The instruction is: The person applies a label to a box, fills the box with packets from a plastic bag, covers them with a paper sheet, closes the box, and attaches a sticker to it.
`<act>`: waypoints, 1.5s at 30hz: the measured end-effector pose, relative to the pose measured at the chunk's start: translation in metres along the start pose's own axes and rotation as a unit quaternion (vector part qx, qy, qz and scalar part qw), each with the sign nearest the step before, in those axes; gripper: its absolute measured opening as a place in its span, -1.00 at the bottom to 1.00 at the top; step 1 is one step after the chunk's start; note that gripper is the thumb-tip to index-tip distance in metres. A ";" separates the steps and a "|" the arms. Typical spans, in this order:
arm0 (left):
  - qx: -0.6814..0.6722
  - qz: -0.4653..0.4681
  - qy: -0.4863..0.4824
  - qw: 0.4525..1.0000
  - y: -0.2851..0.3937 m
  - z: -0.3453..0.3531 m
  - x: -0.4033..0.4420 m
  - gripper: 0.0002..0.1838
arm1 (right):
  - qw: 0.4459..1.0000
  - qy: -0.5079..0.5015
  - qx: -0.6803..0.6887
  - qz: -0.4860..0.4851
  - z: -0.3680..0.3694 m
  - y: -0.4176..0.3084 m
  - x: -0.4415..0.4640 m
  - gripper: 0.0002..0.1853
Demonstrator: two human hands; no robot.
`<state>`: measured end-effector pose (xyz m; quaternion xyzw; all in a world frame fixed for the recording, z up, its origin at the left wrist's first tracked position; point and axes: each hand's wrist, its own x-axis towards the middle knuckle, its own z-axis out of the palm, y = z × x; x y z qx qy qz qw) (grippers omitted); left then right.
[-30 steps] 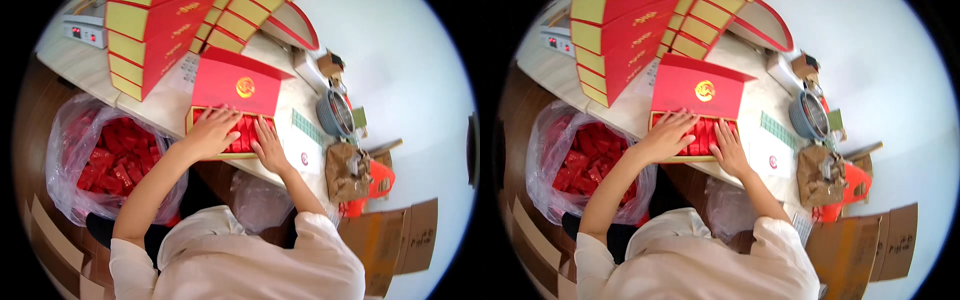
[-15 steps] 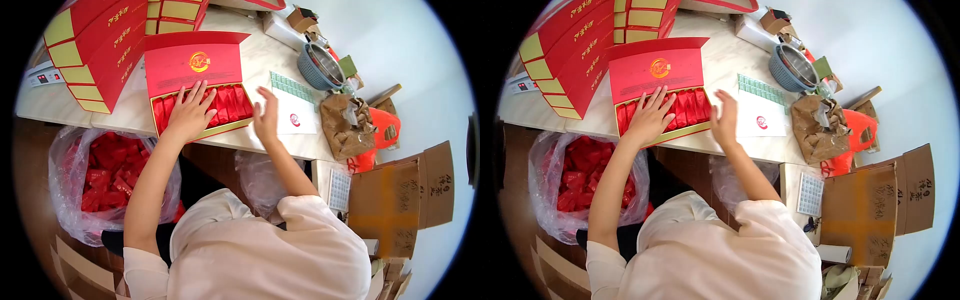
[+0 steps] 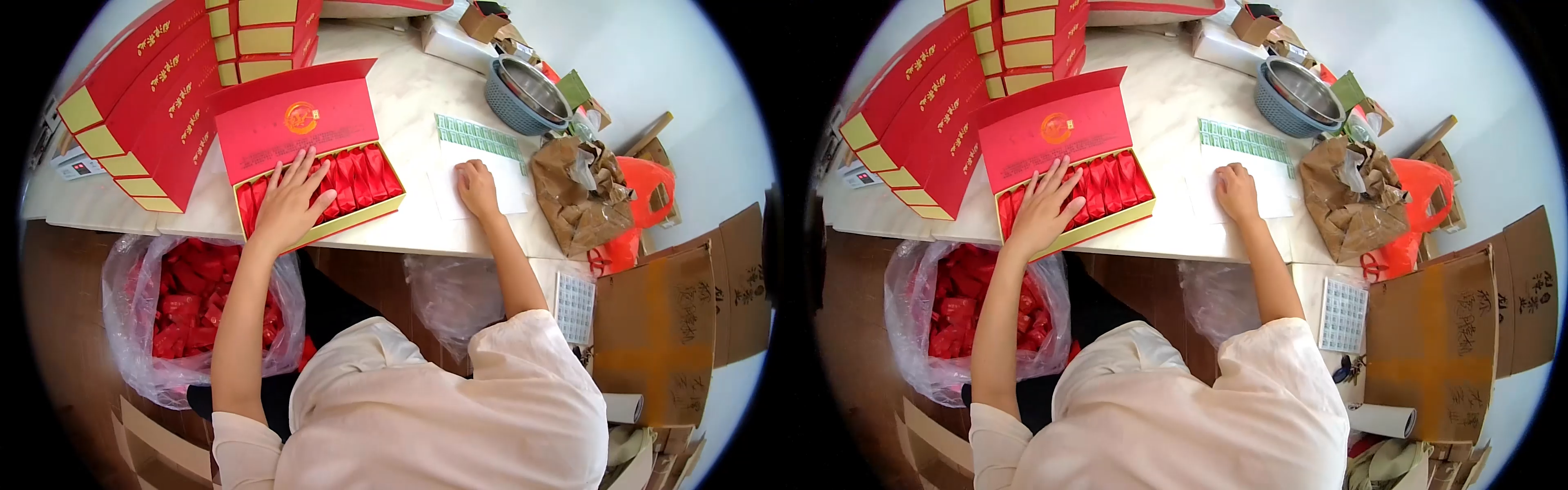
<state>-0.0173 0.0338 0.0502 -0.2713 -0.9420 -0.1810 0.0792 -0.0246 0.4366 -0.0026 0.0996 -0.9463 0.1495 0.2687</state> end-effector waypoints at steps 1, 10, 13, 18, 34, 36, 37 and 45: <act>-0.002 -0.003 -0.002 1.000 0.001 -0.001 0.000 -0.39 | 1.000 0.015 -0.014 0.009 0.001 -0.001 -0.001 -0.82; -0.009 0.005 0.007 1.000 0.002 -0.002 0.001 -0.41 | 0.998 0.064 -0.008 0.003 0.002 -0.001 -0.005 -0.82; -0.013 0.002 0.008 1.000 0.003 -0.002 0.000 -0.42 | 0.997 0.067 0.003 0.033 -0.001 -0.006 -0.005 -0.80; -0.020 -0.003 0.009 1.000 0.005 -0.004 -0.001 -0.42 | 0.993 0.113 -0.001 0.019 -0.002 0.002 -0.008 -0.83; -0.307 -0.076 0.106 0.943 0.056 -0.035 -0.006 -0.67 | 0.965 -0.049 0.202 -0.161 -0.070 -0.197 0.079 -0.88; -0.333 -0.125 0.186 0.916 0.036 -0.033 -0.021 -0.74 | 0.930 -0.172 0.313 -0.091 -0.058 -0.194 0.081 -0.82; -0.351 -0.168 0.197 0.900 0.023 -0.034 -0.030 -0.75 | 0.928 -0.179 0.307 -0.113 -0.054 -0.186 0.082 -0.76; -0.377 -0.313 0.197 0.849 -0.040 -0.038 -0.059 -0.75 | 0.882 -0.237 0.385 0.130 -0.005 -0.133 0.089 -0.82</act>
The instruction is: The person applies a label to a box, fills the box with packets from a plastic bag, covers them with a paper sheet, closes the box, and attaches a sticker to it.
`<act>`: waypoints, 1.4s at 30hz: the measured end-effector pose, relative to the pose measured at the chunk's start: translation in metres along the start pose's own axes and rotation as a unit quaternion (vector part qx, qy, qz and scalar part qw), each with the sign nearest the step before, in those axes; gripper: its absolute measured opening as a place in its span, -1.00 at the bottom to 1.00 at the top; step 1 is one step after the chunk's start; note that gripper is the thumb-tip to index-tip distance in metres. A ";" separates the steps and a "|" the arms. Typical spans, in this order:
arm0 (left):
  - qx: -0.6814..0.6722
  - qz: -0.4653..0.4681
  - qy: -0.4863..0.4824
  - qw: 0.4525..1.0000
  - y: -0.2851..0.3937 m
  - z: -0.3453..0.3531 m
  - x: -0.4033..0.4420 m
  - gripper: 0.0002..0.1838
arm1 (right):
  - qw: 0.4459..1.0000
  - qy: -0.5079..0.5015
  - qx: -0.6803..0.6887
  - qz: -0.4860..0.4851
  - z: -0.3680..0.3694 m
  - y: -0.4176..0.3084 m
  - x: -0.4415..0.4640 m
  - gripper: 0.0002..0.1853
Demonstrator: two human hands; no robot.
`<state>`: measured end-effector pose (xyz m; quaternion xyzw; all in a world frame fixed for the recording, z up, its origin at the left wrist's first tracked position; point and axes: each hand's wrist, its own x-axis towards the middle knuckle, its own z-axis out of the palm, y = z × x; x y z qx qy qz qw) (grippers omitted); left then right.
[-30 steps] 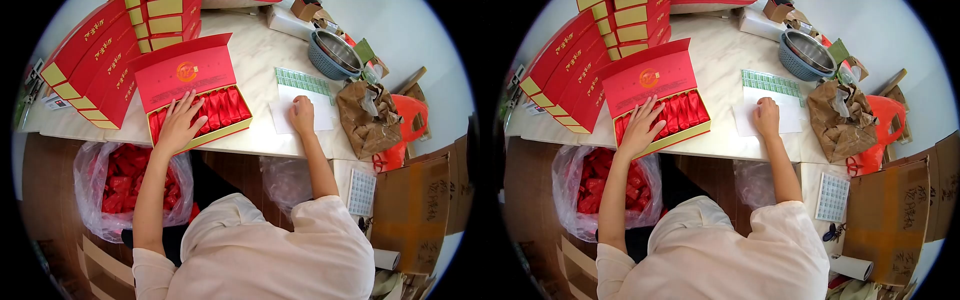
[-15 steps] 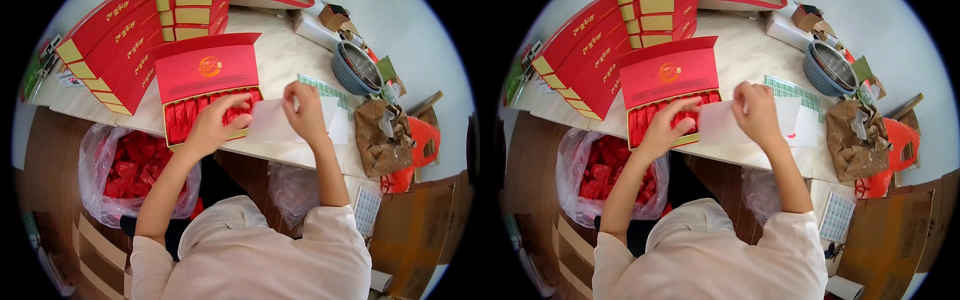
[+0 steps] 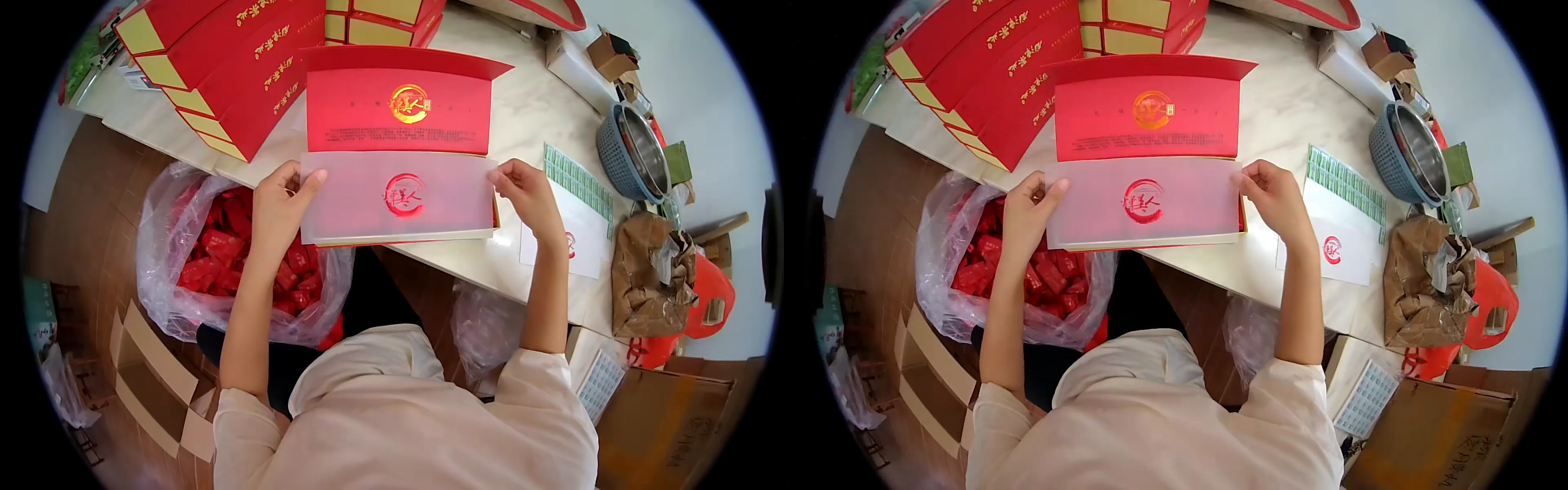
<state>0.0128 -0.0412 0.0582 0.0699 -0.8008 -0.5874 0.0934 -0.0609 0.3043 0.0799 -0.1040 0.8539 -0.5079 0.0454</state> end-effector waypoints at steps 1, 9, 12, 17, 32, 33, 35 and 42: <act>-0.006 0.015 0.015 1.000 -0.004 0.006 0.002 -0.77 | 1.000 0.009 0.015 0.003 0.003 0.005 0.004 -0.83; 0.057 0.050 0.068 0.995 -0.015 0.017 0.008 -0.80 | 0.996 0.066 -0.035 0.043 0.015 0.007 0.013 -0.83; 0.049 0.038 0.072 0.995 -0.012 0.017 0.006 -0.62 | 0.994 0.080 -0.058 0.037 0.018 0.009 0.014 -0.83; -0.016 0.002 0.063 0.998 -0.020 0.015 0.008 -0.39 | 0.994 0.079 -0.066 0.042 0.017 0.014 0.017 -0.83; -0.117 0.049 -0.139 0.982 0.013 -0.017 0.024 -0.36 | 0.973 -0.065 0.217 -0.046 0.009 -0.011 0.011 -0.39; -0.019 0.060 -0.133 0.989 0.009 -0.011 0.018 -0.41 | 0.987 -0.076 0.128 -0.057 0.011 -0.011 0.009 -0.41; -0.081 -0.009 -0.144 0.986 0.007 -0.008 0.006 -0.50 | 0.994 -0.083 0.042 -0.048 0.016 -0.017 0.003 -0.49; 0.219 0.195 -0.150 0.944 0.022 0.001 -0.021 -0.19 | 0.996 -0.044 0.063 -0.040 0.037 -0.014 -0.006 -0.75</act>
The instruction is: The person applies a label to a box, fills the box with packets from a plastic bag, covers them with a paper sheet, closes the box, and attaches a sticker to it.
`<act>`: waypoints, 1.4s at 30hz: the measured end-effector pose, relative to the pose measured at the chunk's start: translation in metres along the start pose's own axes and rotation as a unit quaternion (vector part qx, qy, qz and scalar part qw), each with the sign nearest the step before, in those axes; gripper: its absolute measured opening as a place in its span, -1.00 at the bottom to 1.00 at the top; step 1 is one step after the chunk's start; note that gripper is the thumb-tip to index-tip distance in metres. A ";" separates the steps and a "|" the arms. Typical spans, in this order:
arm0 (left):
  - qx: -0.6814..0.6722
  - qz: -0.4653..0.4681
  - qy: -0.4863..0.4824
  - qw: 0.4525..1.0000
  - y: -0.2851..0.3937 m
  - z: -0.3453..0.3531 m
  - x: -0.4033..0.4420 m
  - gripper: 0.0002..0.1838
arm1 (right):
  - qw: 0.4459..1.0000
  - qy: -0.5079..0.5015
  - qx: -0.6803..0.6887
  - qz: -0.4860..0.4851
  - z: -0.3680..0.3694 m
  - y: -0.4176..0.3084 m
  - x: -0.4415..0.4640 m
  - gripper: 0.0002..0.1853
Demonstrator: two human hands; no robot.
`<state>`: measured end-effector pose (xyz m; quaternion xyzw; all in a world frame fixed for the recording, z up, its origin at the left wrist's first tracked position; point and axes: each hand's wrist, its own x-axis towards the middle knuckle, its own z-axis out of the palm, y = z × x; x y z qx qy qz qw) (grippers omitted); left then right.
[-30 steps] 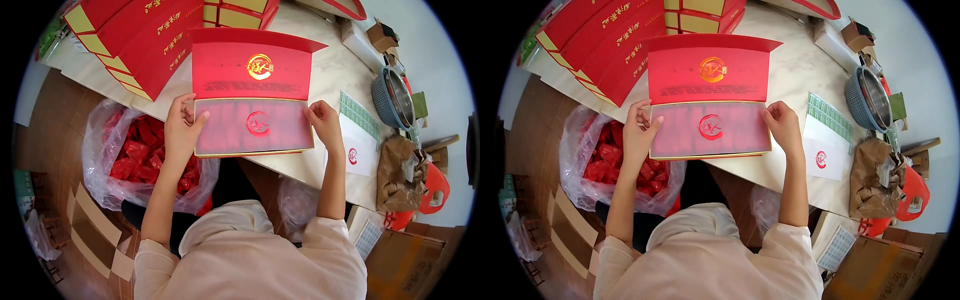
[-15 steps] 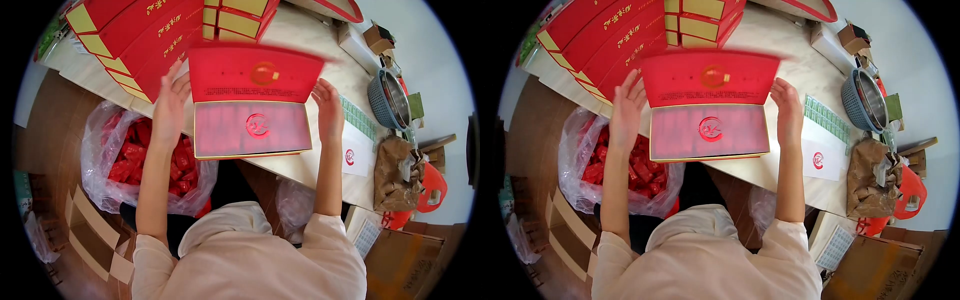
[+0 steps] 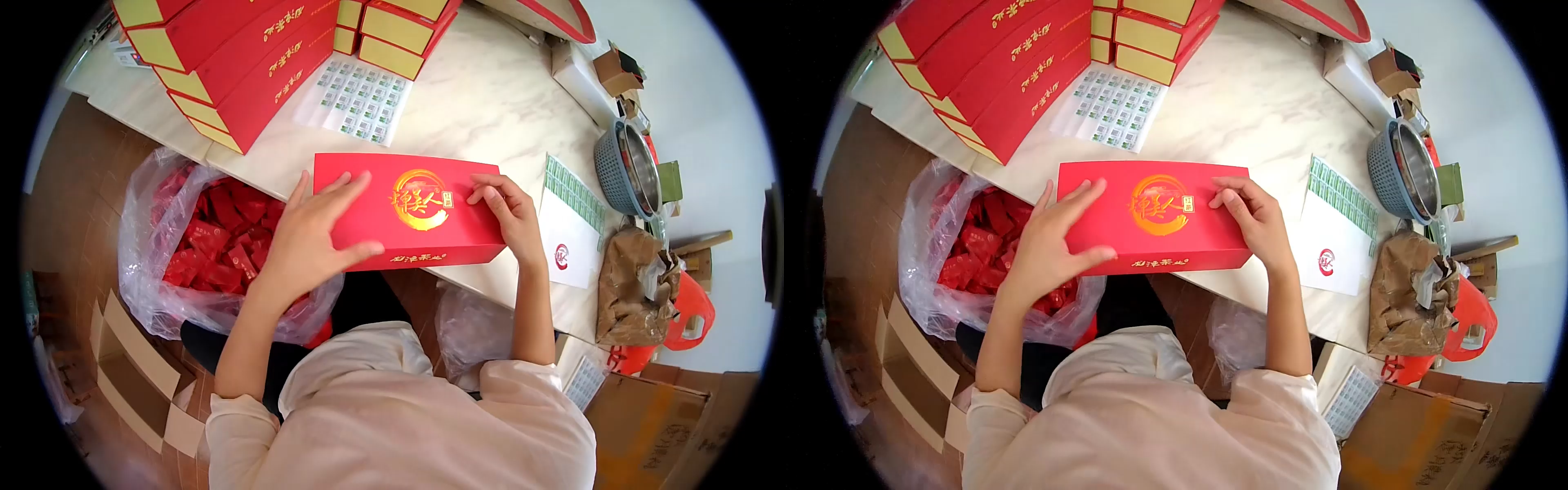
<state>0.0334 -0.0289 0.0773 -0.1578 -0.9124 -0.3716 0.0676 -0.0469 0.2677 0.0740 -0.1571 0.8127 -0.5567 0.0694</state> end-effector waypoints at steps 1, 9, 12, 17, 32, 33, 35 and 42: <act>-0.003 -0.003 0.002 1.000 0.000 0.006 -0.003 -0.19 | 1.000 0.013 0.006 -0.015 0.003 0.003 -0.001 -0.76; 0.125 0.012 0.042 0.991 0.001 0.035 -0.013 -0.04 | 0.963 0.072 -0.235 -0.113 0.019 -0.007 -0.006 -0.74; 0.123 0.026 0.041 0.991 0.001 0.032 -0.015 -0.13 | 0.891 0.066 -0.380 -0.239 0.029 -0.018 -0.006 -0.64; -0.004 0.053 0.065 0.996 0.012 0.033 -0.019 -0.40 | 0.891 0.050 -0.390 -0.229 0.032 -0.030 0.038 -0.69; 0.172 -0.151 0.227 0.947 -0.141 0.050 0.114 -0.29 | 0.874 -0.054 -0.400 -0.270 0.138 0.038 0.238 -0.56; 0.193 -0.160 0.223 0.942 -0.139 0.051 0.115 -0.30 | 0.883 -0.055 -0.396 -0.246 0.133 0.041 0.238 -0.54; 0.208 -0.164 0.218 0.939 -0.138 0.053 0.123 -0.30 | 0.897 -0.050 -0.379 -0.222 0.126 0.041 0.240 -0.55; 0.149 -0.119 0.237 0.953 -0.142 0.047 0.118 -0.47 | 0.885 -0.053 -0.383 -0.257 0.142 0.033 0.238 -0.55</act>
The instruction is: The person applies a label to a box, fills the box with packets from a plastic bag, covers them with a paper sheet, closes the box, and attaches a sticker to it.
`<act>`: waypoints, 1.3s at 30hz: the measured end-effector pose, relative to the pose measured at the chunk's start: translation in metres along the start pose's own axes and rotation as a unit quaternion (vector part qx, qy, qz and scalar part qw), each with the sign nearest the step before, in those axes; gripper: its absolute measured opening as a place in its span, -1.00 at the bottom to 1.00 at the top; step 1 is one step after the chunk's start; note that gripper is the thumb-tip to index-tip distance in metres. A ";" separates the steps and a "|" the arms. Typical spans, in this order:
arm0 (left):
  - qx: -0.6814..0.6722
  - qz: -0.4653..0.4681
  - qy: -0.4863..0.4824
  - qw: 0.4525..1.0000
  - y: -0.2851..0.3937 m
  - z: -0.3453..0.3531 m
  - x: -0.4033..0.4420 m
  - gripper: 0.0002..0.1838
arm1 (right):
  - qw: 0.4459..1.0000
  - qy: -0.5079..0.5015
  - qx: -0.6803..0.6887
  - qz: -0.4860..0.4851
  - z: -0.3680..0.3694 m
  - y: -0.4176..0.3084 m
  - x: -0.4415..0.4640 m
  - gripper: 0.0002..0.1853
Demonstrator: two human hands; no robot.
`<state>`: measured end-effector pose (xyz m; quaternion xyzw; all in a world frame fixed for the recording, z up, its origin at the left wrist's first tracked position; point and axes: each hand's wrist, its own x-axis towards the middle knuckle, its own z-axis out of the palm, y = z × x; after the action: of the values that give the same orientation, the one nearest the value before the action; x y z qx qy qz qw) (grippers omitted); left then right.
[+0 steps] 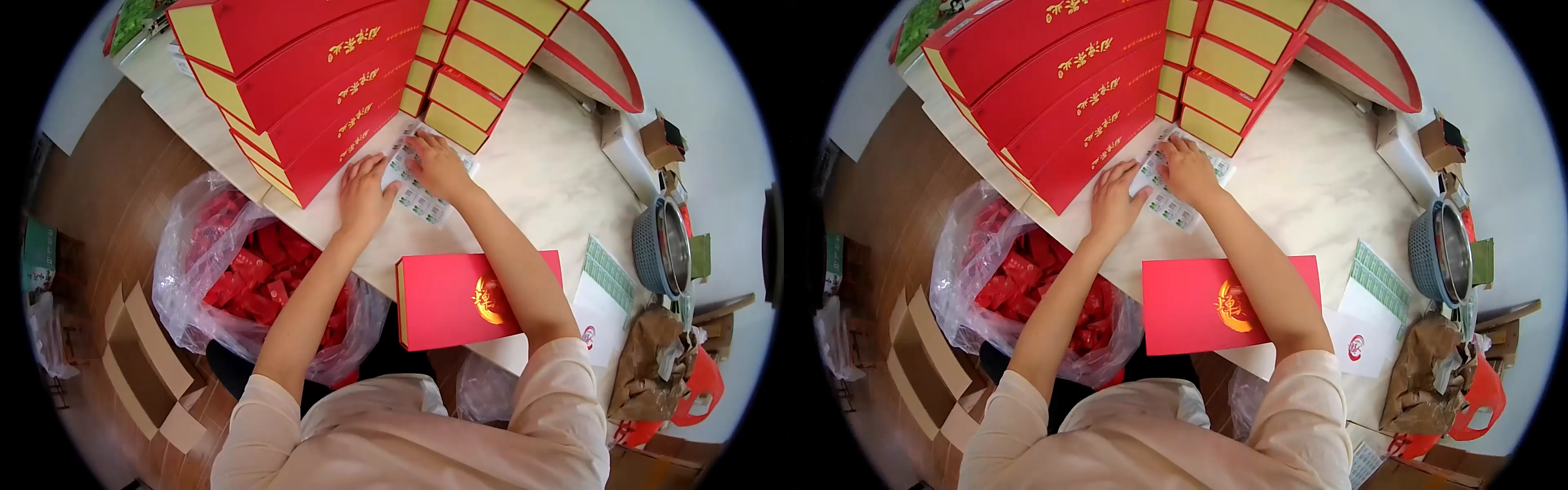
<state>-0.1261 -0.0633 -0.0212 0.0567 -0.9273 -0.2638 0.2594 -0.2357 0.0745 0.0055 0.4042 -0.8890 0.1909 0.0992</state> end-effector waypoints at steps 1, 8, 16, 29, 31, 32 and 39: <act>-0.025 -0.002 0.002 1.000 0.000 -0.001 -0.001 -0.51 | 0.998 0.039 -0.026 -0.035 -0.001 -0.003 0.001 -0.58; -0.084 -0.016 0.026 0.996 0.002 -0.004 -0.002 -0.65 | 0.990 -0.011 0.046 -0.129 -0.024 -0.017 0.004 -0.79; -0.122 -0.034 0.049 0.991 -0.006 -0.001 0.001 -0.79 | 0.984 0.001 -0.002 -0.180 -0.033 -0.026 0.003 -0.84; -0.099 -0.064 0.059 0.991 -0.006 0.000 0.002 -0.74 | 0.971 0.016 0.027 -0.237 -0.044 -0.041 0.001 -0.88; -0.117 -0.085 0.048 0.988 -0.003 -0.005 0.003 -0.75 | 0.958 0.079 0.072 -0.266 -0.053 -0.046 0.001 -0.85; -0.136 -0.108 0.038 0.984 -0.001 -0.008 0.003 -0.76 | 0.958 0.079 0.073 -0.266 -0.058 -0.050 0.001 -0.85; -0.165 -0.056 0.168 0.970 0.002 -0.012 0.000 -0.81 | 0.914 0.202 0.351 -0.012 -0.091 -0.072 0.000 -0.93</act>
<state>-0.1198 -0.0671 -0.0119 0.1084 -0.8099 -0.4135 0.4016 -0.1794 0.0697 0.1072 0.3765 -0.7211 0.5668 0.1306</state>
